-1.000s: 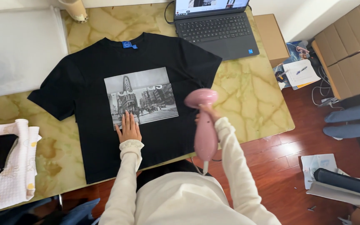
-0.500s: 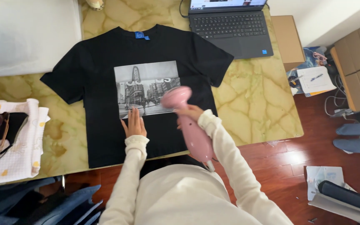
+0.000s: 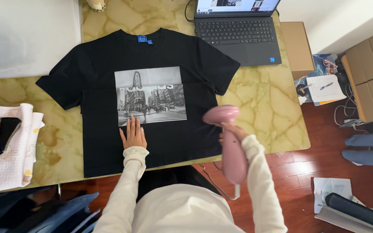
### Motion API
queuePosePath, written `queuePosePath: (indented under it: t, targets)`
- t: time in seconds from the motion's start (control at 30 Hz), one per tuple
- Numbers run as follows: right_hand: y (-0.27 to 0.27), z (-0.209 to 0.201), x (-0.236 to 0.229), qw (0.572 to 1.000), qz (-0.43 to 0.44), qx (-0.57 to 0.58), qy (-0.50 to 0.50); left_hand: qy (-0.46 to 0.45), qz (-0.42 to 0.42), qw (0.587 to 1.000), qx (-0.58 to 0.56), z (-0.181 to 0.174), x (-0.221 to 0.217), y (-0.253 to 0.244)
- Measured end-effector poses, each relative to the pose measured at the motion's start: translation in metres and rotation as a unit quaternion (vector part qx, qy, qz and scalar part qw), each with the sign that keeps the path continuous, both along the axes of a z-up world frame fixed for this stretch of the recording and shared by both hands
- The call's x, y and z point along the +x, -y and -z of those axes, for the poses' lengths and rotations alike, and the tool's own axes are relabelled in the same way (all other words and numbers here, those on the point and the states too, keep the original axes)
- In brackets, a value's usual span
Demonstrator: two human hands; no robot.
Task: Using a handheld garment steamer to remove wrinkles from a black t-shirt on a flat surface while smoothing the fabric by hand.
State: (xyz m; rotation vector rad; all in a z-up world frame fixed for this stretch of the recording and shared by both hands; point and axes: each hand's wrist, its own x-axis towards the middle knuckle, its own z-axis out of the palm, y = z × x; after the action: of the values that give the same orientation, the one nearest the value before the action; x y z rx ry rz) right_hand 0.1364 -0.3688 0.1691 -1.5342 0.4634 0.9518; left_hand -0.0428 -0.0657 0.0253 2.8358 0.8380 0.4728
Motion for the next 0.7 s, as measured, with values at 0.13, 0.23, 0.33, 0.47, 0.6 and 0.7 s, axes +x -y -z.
queuePosePath:
  t: [0.13,0.23,0.33,0.47,0.6,0.7]
  targets:
    - [0.001,-0.038,0.001,0.998,0.038,0.04,0.024,0.005,0.001,1.0,0.015,-0.001,0.001,0.0]
    - [-0.039,-0.076,-0.033,0.986,0.035,-0.15,0.071,0.007,-0.003,0.999,0.043,-0.005,0.001,0.002]
    - [-0.046,0.012,-0.026,0.996,0.088,0.008,-0.011,0.023,-0.002,0.996,0.083,-0.006,-0.001,0.002]
    - [-0.113,0.017,-0.052,0.988,-0.091,0.122,-0.036,0.035,0.006,0.997,0.072,-0.003,-0.002,0.0]
    - [-0.155,-0.003,-0.066,0.954,-0.224,0.155,-0.127,0.034,0.002,0.996,0.083,0.001,0.0,-0.003]
    - [-0.136,0.005,-0.061,0.964,-0.181,0.149,-0.126,-0.004,-0.012,0.998,0.067,-0.002,-0.001,0.0]
